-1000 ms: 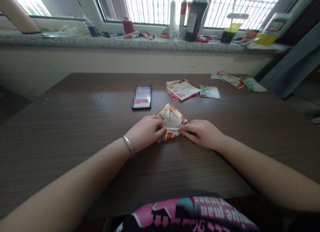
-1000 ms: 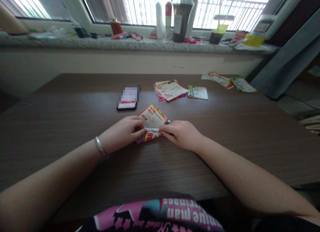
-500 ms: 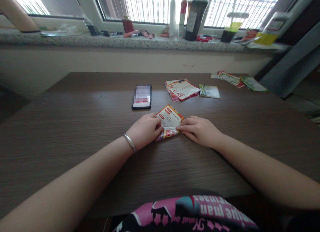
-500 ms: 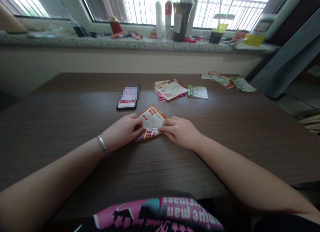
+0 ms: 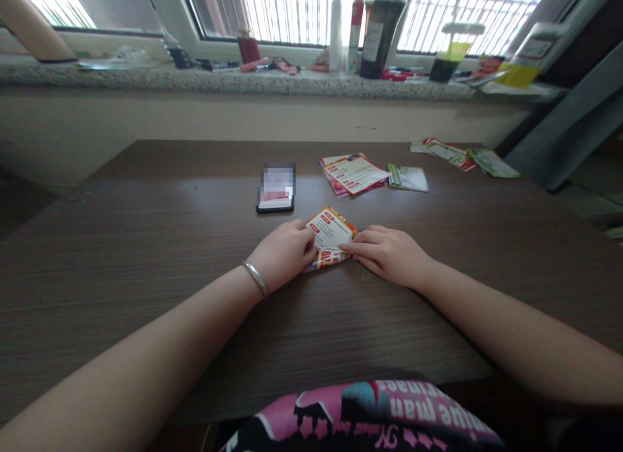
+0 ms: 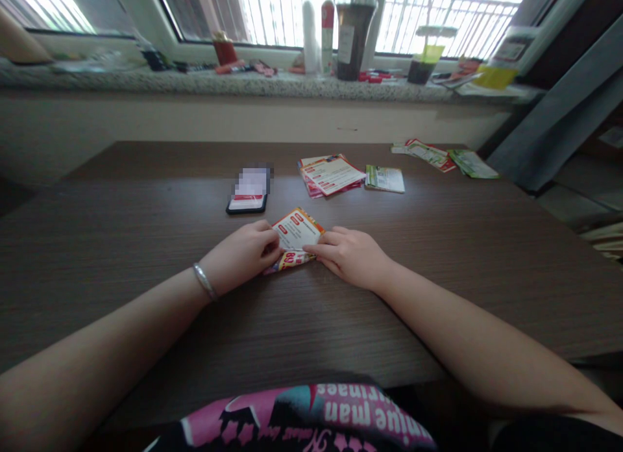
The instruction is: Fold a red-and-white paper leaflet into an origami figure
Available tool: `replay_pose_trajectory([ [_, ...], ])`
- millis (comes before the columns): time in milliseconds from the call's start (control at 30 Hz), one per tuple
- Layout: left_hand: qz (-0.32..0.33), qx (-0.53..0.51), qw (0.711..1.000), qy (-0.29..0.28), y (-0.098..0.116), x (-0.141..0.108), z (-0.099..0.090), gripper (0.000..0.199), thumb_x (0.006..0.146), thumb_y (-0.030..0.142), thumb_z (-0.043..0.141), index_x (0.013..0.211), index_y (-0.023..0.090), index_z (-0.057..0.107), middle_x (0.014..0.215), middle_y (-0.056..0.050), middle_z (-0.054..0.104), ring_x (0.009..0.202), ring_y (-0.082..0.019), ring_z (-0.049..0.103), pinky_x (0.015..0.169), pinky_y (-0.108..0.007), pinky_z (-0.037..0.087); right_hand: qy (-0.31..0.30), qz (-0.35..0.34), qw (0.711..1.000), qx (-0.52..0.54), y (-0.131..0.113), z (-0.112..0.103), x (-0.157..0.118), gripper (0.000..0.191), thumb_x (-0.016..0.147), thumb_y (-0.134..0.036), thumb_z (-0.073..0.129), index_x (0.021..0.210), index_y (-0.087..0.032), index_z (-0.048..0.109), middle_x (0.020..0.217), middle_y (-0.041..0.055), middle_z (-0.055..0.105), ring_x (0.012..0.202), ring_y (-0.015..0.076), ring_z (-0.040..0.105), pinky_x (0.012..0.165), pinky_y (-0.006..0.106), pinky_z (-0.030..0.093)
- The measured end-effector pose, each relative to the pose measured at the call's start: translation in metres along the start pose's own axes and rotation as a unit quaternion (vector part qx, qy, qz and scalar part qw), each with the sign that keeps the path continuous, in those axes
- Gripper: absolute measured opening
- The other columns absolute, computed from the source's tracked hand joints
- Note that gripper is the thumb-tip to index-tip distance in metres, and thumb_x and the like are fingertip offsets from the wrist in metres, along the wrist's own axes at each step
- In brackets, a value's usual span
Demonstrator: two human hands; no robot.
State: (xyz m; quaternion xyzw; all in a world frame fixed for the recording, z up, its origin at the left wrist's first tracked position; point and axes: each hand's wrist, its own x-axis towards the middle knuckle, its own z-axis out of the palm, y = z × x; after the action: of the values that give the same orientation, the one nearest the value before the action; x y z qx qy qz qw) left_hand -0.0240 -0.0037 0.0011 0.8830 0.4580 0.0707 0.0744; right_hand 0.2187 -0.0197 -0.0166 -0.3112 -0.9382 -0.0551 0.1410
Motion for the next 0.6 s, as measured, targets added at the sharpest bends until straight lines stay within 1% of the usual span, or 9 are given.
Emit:
replay_pose_trajectory([
  [200, 0.0, -0.007, 1.0, 0.004, -0.0019, 0.0017, 0.0034, 0.022, 0.089, 0.025, 0.05, 0.075, 0.015, 0.064, 0.083, -0.006, 0.059, 0.073, -0.015, 0.056, 0.069, -0.026, 0.046, -0.012, -0.004, 1.0, -0.008, -0.0004, -0.0007, -0.0004, 0.029, 0.096, -0.029, 0.045, 0.114, -0.025, 0.068, 0.105, 0.0076, 0.069, 0.09, 0.0192, 0.058, 0.075, 0.031, 0.047],
  [333, 0.0, -0.009, 1.0, 0.008, -0.0027, 0.0017, 0.0041, 0.02, 0.087, 0.024, 0.051, 0.074, 0.015, 0.063, 0.083, -0.006, 0.058, 0.072, -0.014, 0.055, 0.069, -0.026, 0.046, -0.008, -0.005, 1.0, -0.006, 0.0009, -0.0001, 0.0005, 0.029, 0.096, -0.029, 0.046, 0.113, -0.026, 0.069, 0.104, 0.0081, 0.068, 0.089, 0.019, 0.058, 0.074, 0.031, 0.046],
  [433, -0.012, -0.018, 1.0, 0.02, -0.0033, 0.0012, 0.0051, 0.013, 0.085, 0.023, 0.054, 0.08, 0.015, 0.062, 0.083, -0.006, 0.058, 0.072, -0.016, 0.056, 0.068, -0.027, 0.047, -0.011, -0.004, 1.0, -0.005, 0.0015, 0.0003, -0.0001, 0.029, 0.096, -0.029, 0.046, 0.113, -0.027, 0.069, 0.104, 0.0077, 0.068, 0.089, 0.0189, 0.058, 0.074, 0.031, 0.046],
  [500, -0.014, -0.033, 0.999, 0.04, -0.0033, 0.0012, 0.0063, 0.013, 0.087, 0.023, 0.053, 0.088, 0.015, 0.062, 0.086, -0.006, 0.059, 0.076, -0.017, 0.057, 0.072, -0.029, 0.048, -0.014, 0.011, 1.0, -0.016, 0.0021, 0.0006, -0.0012, 0.029, 0.096, -0.028, 0.046, 0.114, -0.027, 0.069, 0.104, 0.007, 0.069, 0.089, 0.0191, 0.057, 0.074, 0.031, 0.046],
  [533, -0.004, -0.042, 0.998, 0.049, -0.003, 0.0011, 0.0069, 0.015, 0.089, 0.024, 0.051, 0.092, 0.015, 0.063, 0.09, -0.007, 0.06, 0.079, -0.018, 0.058, 0.075, -0.03, 0.049, -0.014, 0.022, 0.999, -0.023, 0.0025, 0.0008, -0.0018, 0.029, 0.096, -0.028, 0.045, 0.114, -0.027, 0.069, 0.104, 0.0068, 0.069, 0.09, 0.0194, 0.057, 0.074, 0.031, 0.046],
  [600, 0.036, -0.053, 0.996, 0.057, -0.0015, 0.0006, 0.0077, 0.021, 0.092, 0.024, 0.047, 0.096, 0.015, 0.066, 0.097, -0.009, 0.061, 0.088, -0.019, 0.058, 0.083, -0.032, 0.049, -0.016, 0.041, 0.998, -0.035, 0.0037, 0.0013, -0.003, 0.03, 0.096, -0.028, 0.044, 0.114, -0.027, 0.069, 0.105, 0.0062, 0.069, 0.091, 0.0197, 0.057, 0.075, 0.031, 0.046],
])
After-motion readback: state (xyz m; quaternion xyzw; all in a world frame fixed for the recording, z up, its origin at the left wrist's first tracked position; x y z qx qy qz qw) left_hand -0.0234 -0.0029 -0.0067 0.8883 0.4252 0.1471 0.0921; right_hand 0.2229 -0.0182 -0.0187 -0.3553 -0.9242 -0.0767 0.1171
